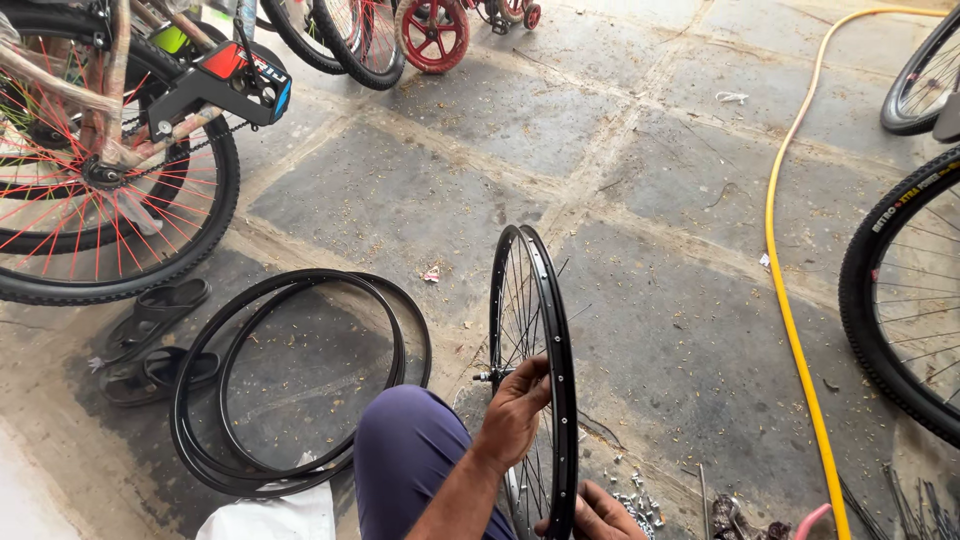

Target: The person threads bicycle spokes through the rim holes and secures them with nipples. They rotate the wheel to access different sections and continue lacing the spokes around the rim.

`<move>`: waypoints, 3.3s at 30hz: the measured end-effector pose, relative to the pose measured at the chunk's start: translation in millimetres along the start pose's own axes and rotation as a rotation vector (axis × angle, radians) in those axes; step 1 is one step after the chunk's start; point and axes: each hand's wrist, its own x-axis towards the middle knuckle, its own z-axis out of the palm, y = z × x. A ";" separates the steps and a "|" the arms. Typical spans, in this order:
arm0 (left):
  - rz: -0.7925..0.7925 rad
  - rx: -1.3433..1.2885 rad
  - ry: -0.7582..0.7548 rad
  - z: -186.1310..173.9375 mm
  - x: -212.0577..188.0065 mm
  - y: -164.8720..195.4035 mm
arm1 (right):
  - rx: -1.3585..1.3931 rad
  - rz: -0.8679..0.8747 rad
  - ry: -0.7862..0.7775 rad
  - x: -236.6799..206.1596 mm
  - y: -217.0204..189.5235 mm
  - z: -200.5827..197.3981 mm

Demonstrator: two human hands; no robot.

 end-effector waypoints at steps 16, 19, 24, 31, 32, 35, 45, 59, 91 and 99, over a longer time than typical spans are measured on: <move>0.080 0.568 0.633 46.3 2.4 -24.3 | 0.134 -0.255 0.025 -7.7 14.4 -49.4; -0.276 0.187 0.826 60.6 -12.5 -36.5 | 0.138 -0.240 0.006 -12.2 17.7 -55.0; -0.500 -0.042 0.705 60.7 -12.8 -52.2 | 0.120 -0.220 0.123 -26.1 16.4 -59.1; -0.481 -0.330 0.585 87.7 -35.3 -42.7 | 0.175 -0.397 0.141 -32.0 31.4 -69.4; -0.557 -0.362 0.532 92.6 -38.7 -38.6 | 0.170 -0.399 0.126 -31.7 35.0 -72.7; -0.582 -0.454 0.457 103.7 -42.4 -27.4 | 0.055 -0.407 0.153 -36.6 36.6 -84.0; -0.493 -0.554 0.369 107.0 -43.4 -36.1 | -0.167 -0.387 0.439 -84.0 -35.4 -83.6; -0.462 -0.542 0.345 96.0 -44.3 -43.0 | -1.033 -0.818 0.503 -104.6 -124.4 16.1; -0.236 0.315 0.298 93.6 -38.9 -24.0 | -0.811 -0.562 0.478 -78.3 -142.7 12.9; 0.067 0.768 -0.382 56.9 -10.6 7.5 | -0.845 -0.496 0.476 -79.6 -147.4 18.9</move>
